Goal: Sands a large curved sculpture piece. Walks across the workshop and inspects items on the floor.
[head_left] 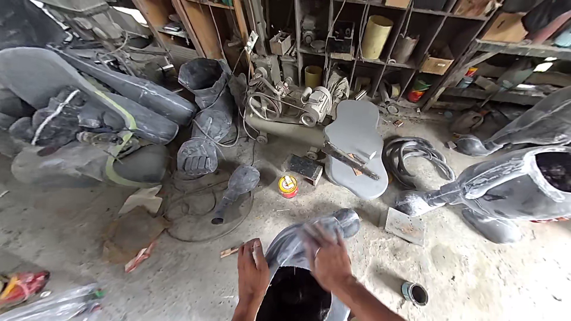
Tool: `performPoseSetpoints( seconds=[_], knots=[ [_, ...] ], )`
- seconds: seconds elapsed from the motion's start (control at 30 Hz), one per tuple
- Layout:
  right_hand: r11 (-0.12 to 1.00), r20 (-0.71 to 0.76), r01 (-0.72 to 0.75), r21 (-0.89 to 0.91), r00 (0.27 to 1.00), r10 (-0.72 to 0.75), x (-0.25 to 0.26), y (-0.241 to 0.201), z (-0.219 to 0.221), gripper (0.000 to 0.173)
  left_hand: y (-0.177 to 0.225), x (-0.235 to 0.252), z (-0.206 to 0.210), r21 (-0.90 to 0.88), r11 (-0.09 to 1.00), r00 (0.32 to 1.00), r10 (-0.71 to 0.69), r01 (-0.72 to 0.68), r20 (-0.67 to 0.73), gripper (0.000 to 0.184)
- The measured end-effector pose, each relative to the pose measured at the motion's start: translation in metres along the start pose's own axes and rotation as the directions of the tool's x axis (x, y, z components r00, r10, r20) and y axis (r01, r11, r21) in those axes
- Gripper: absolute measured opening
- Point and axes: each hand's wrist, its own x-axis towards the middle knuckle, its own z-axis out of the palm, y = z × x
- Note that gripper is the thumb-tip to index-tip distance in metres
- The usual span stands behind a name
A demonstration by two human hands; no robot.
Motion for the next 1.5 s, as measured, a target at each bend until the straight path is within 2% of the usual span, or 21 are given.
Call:
performPoseSetpoints(
  seconds=[0.07,0.1,0.2,0.27,0.3,0.37,0.4,0.53,0.6,0.7,0.8,0.87,1.0,1.1,1.17,1.23,1.3,1.33,1.4,1.47,1.5],
  knots=[
    [0.963,0.072,-0.26,0.078,0.964,0.254,0.03,0.032,-0.01,0.048,-0.001,-0.002,0.001,-0.003,1.0,1.0,0.004,-0.004,-0.012,0.062],
    [0.943,0.128,-0.322,0.083,0.942,0.31,0.035,0.033,-0.011,0.051,-0.001,-0.002,0.001,0.003,1.0,1.0,0.011,-0.011,-0.022,0.061],
    [0.988,0.076,-0.154,0.018,0.985,0.152,0.007,-0.005,-0.008,0.051,-0.002,0.003,0.0,0.025,1.0,1.0,0.007,-0.007,-0.018,0.061],
    [0.995,0.026,-0.093,0.019,0.995,0.092,0.002,0.004,-0.005,0.048,-0.003,0.003,0.001,0.025,1.0,1.0,-0.01,0.01,0.001,0.061],
    [0.988,0.02,-0.141,0.058,0.99,0.14,0.012,0.018,-0.007,0.047,-0.002,0.003,0.001,0.019,1.0,1.0,-0.015,0.015,0.006,0.061],
    [0.935,0.149,-0.333,0.123,0.937,0.315,0.039,0.041,-0.012,0.051,-0.001,0.001,0.002,0.026,1.0,1.0,-0.013,0.013,-0.001,0.06],
    [0.92,0.17,-0.37,0.126,0.922,0.348,0.043,0.038,-0.011,0.052,-0.001,-0.002,0.001,0.035,0.999,1.0,-0.007,0.007,-0.007,0.059],
    [0.987,0.051,-0.158,0.039,0.986,0.156,0.002,0.0,-0.007,0.05,0.0,0.004,0.0,0.05,0.999,1.0,-0.011,0.01,0.007,0.058],
    [0.979,0.085,-0.197,0.061,0.978,0.191,0.018,0.021,-0.012,0.049,0.0,0.004,0.001,0.044,0.999,1.0,-0.021,0.021,0.005,0.058],
    [0.932,0.272,-0.36,0.048,0.902,0.334,0.058,0.03,-0.023,0.055,0.0,0.0,0.0,0.043,0.998,0.999,-0.044,0.044,0.001,0.058],
    [0.986,0.199,-0.156,0.056,0.97,0.142,0.025,-0.01,-0.019,0.049,0.001,0.004,0.0,0.037,0.998,0.999,-0.051,0.05,0.014,0.06],
    [0.998,0.162,-0.051,0.04,0.986,0.044,0.016,-0.006,-0.014,0.048,0.001,0.001,-0.001,0.034,0.997,0.997,-0.077,0.076,0.015,0.061],
    [0.967,0.276,-0.254,0.021,0.931,0.239,0.05,0.012,-0.023,0.054,0.0,-0.004,-0.001,0.015,0.995,0.995,-0.1,0.1,-0.008,0.061],
    [0.994,0.186,-0.105,-0.037,0.976,0.11,0.012,-0.014,-0.02,0.05,0.0,-0.002,-0.002,0.011,0.995,0.995,-0.095,0.095,0.007,0.062],
    [0.998,0.121,-0.04,-0.038,0.992,0.045,0.002,-0.001,-0.018,0.047,-0.001,-0.003,-0.002,0.014,0.995,0.995,-0.097,0.097,0.011,0.061],
    [0.986,0.174,-0.169,0.011,0.971,0.165,0.029,0.026,-0.028,0.05,-0.001,-0.003,0.0,0.015,0.996,0.996,-0.093,0.093,-0.001,0.06],
    [0.938,0.274,-0.343,0.043,0.907,0.32,0.05,0.036,-0.026,0.055,-0.003,-0.007,-0.002,0.021,0.995,0.995,-0.102,0.102,-0.007,0.06],
    [0.936,0.227,-0.346,0.059,0.918,0.325,0.047,0.029,-0.02,0.053,-0.004,-0.002,-0.002,0.022,0.996,0.996,-0.092,0.092,-0.005,0.061],
    [0.97,0.032,-0.231,0.081,0.973,0.229,0.012,0.008,-0.002,0.048,-0.005,0.001,-0.002,0.03,0.996,0.997,-0.08,0.08,0.007,0.063],
    [0.989,-0.017,-0.134,0.064,0.991,0.136,-0.012,0.006,0.008,0.049,-0.006,0.007,-0.002,0.035,0.996,0.997,-0.077,0.076,0.009,0.064],
    [0.986,-0.013,-0.146,0.079,0.989,0.148,-0.01,0.015,0.009,0.048,-0.007,0.006,-0.002,0.034,0.996,0.997,-0.081,0.081,0.008,0.064]
  ],
)
